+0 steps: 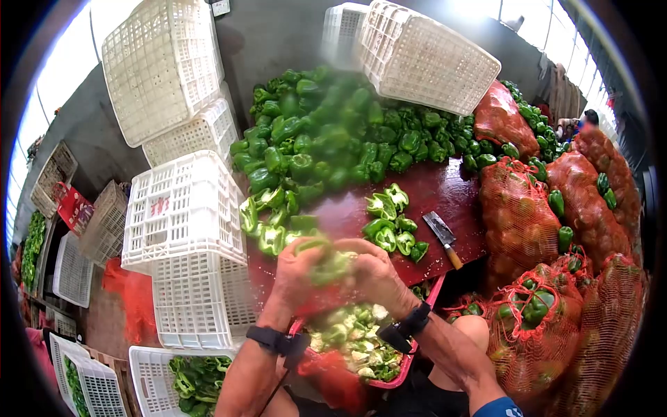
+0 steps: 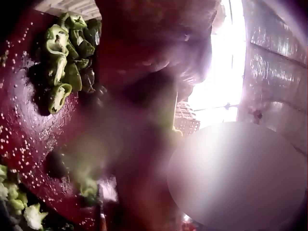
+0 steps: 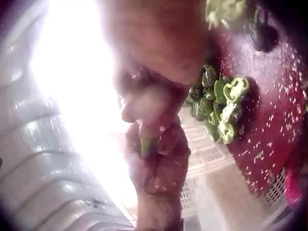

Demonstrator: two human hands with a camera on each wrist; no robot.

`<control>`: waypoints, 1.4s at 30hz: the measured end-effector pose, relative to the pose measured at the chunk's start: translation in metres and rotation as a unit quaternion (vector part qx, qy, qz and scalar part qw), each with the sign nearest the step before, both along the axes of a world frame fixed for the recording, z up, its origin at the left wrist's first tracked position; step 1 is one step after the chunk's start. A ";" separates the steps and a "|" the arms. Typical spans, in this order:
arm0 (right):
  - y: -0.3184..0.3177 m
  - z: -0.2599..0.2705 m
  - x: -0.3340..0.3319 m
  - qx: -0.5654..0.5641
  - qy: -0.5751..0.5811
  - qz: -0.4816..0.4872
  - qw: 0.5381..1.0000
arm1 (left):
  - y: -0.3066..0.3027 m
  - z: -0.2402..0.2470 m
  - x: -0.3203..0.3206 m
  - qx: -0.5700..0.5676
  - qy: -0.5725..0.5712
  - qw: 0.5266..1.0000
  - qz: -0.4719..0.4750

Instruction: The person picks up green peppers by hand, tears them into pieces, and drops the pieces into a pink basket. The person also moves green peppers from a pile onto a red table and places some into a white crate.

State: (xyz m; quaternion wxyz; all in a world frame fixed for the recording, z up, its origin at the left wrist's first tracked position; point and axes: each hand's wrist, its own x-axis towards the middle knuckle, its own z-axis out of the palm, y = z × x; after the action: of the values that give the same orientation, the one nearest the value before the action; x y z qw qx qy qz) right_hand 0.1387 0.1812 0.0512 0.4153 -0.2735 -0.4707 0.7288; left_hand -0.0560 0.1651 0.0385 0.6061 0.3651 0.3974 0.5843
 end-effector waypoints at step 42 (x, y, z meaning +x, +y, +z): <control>0.059 -0.086 0.045 0.163 -0.513 -0.046 0.842 | -0.013 0.000 -0.013 -0.094 0.087 0.992 0.002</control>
State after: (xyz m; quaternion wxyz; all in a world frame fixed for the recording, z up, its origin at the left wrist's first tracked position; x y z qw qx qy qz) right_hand 0.1834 0.2399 -0.0351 0.1862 -0.5577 -0.7154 0.3776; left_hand -0.0687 0.1526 0.0381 0.5991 0.3554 0.5028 0.5118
